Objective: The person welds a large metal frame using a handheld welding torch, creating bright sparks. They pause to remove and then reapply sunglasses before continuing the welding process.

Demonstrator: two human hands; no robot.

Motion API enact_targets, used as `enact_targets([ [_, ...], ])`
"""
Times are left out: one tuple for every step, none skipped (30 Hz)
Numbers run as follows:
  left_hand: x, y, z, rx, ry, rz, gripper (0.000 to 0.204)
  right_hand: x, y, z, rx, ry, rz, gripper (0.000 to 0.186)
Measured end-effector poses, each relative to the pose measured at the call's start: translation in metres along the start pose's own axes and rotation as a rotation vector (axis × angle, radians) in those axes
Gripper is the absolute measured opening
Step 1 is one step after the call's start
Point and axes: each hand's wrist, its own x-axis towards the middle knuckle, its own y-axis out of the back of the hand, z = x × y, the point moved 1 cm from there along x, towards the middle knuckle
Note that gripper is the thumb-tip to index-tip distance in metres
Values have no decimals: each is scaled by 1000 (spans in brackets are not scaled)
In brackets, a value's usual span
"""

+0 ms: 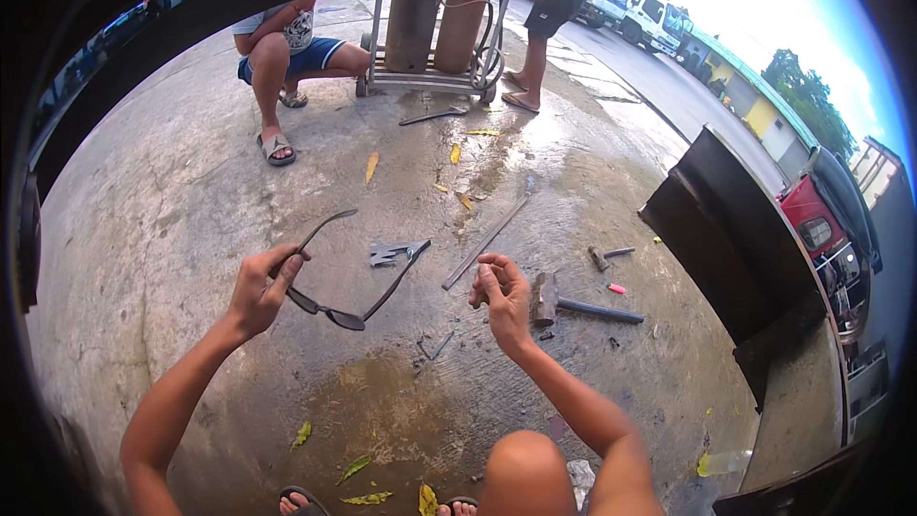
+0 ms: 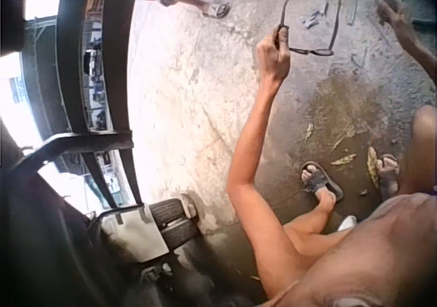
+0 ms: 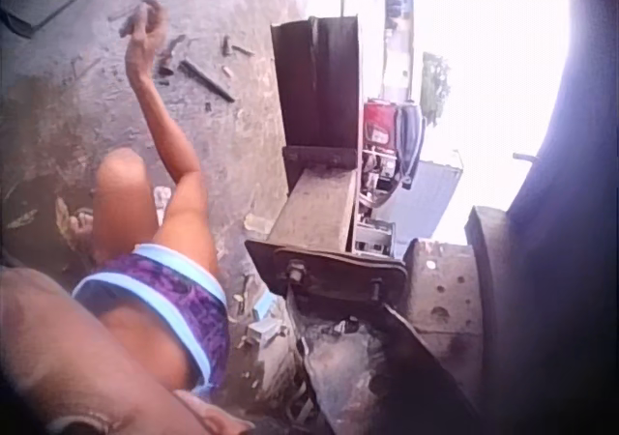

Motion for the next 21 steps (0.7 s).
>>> enact_targets([
  [15, -10, -8, -80, 23, 31, 26, -6, 1, -16, 25, -18, 22, 20],
  [27, -20, -14, -163, 46, 59, 28, -12, 9, -29, 0, -16, 11, 21],
  [39, -36, -19, -278, 22, 84, 28, -22, 23, -46, -41, -9, 13, 22],
  [46, -51, -25, -389, 13, 102, 29, -33, 35, -58, -83, -4, 41, 24],
  [51, -71, -27, -521, 8, 118, 29, -48, 49, -77, -144, -4, 74, 26],
  [55, -91, -22, -625, 13, 141, 29, -66, 58, -100, -199, -7, 124, 31],
  [58, -108, -23, -672, 12, 108, 29, -85, 67, -119, -235, -17, 168, 33],
  [70, -115, -26, -695, -4, 89, 29, -99, 69, -139, -285, -34, 165, 41],
  [77, -125, -28, -724, -13, 59, 29, -121, 69, -155, -357, -45, 162, 51],
  [84, -132, -26, -733, -43, 10, 30, -143, 67, -171, -430, -48, 163, 62],
  [87, -132, -25, -724, -53, -1, 30, -164, 64, -185, -442, -54, 176, 69],
  [90, -134, -21, -731, -75, -9, 30, -183, 59, -203, -471, -51, 195, 76],
  [96, -132, -16, -731, -101, -15, 30, -198, 54, -217, -493, -42, 211, 83],
  [99, -136, -15, -711, -130, -18, 29, -211, 52, -227, -489, -90, 264, 86],
  [103, -141, -16, -730, -125, -26, 29, -220, 50, -237, -493, -151, 310, 89],
  [105, -143, -19, -744, -117, -30, 29, -226, 49, -242, -492, -212, 350, 93],
  [107, -144, -24, -753, -107, -30, 29, -230, 47, -241, -677, -141, 293, 92],
  [100, -145, -28, -768, -90, -23, 29, -240, 44, -238, -864, -76, 226, 92],
  [100, -147, -28, -762, -94, -16, 29, -243, 44, -238, -1054, 14, 162, 92],
  [97, -147, -29, -754, -97, -4, 30, -241, 57, -230, -1332, 286, 15, 91],
  [95, -144, -30, -731, -104, 3, 30, -230, 57, -234, -1500, 457, -127, 91],
])
